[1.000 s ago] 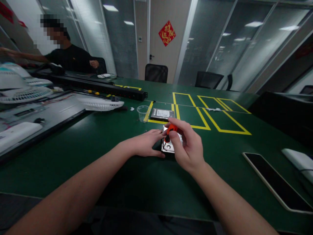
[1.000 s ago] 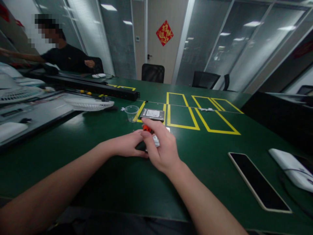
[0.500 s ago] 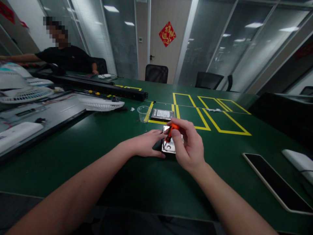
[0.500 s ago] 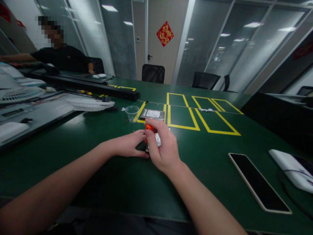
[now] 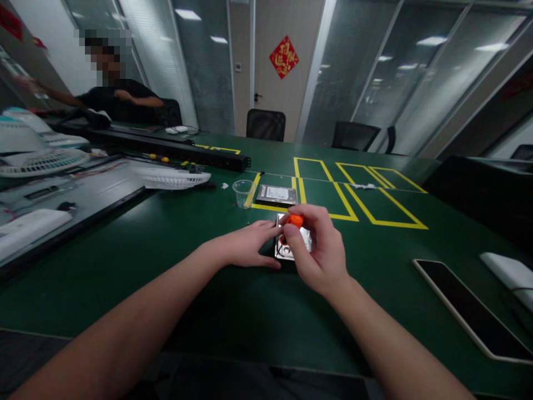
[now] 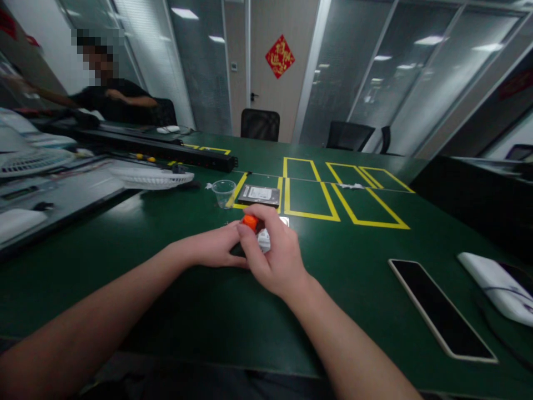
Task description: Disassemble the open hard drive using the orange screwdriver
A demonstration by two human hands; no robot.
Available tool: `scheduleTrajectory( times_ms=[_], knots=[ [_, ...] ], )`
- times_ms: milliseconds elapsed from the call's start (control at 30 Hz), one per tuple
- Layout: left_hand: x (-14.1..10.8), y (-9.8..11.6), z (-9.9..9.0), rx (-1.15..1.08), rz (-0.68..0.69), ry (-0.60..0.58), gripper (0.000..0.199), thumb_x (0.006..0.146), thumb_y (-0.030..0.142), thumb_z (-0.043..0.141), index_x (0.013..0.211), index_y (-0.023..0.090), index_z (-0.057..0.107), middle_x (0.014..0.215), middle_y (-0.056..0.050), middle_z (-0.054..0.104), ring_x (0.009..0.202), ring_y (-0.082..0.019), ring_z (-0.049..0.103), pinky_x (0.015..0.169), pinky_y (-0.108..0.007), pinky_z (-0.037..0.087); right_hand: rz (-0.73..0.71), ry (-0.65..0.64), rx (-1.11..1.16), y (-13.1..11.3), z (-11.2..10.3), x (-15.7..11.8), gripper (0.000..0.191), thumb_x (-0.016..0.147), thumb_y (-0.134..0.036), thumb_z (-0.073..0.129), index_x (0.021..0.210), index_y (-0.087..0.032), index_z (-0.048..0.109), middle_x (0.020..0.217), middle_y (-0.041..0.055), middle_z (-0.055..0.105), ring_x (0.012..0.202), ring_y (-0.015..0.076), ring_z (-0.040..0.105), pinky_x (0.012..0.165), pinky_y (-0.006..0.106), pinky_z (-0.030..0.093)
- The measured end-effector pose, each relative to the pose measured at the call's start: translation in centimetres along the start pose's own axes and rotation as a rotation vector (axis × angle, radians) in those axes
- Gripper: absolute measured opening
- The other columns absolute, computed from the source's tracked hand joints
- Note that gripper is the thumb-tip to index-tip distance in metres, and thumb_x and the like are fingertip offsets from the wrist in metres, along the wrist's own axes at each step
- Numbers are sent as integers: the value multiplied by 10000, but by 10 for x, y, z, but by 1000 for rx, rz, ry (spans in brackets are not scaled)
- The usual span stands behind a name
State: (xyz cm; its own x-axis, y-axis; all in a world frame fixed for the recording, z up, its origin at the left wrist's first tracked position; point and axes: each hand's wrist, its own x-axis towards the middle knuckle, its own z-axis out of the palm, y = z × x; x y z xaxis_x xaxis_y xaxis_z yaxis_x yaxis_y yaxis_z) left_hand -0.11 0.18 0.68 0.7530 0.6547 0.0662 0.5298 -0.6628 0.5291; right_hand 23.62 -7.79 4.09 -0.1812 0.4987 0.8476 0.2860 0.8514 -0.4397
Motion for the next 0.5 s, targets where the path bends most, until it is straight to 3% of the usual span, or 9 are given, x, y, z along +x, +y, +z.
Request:
scheduleTrajectory(
  times_ms=[500],
  knots=[
    [0, 2, 0, -9, -12, 1, 1069, 1020, 700, 1024, 1912, 280, 612, 1927, -222, 663, 1850, -548, 567, 1508, -715, 515, -4, 4, -15, 0, -1, 0, 228, 1269, -341, 774, 1496, -314, 770, 1229, 57, 906, 1012, 243, 925, 880, 394, 764]
  ],
)
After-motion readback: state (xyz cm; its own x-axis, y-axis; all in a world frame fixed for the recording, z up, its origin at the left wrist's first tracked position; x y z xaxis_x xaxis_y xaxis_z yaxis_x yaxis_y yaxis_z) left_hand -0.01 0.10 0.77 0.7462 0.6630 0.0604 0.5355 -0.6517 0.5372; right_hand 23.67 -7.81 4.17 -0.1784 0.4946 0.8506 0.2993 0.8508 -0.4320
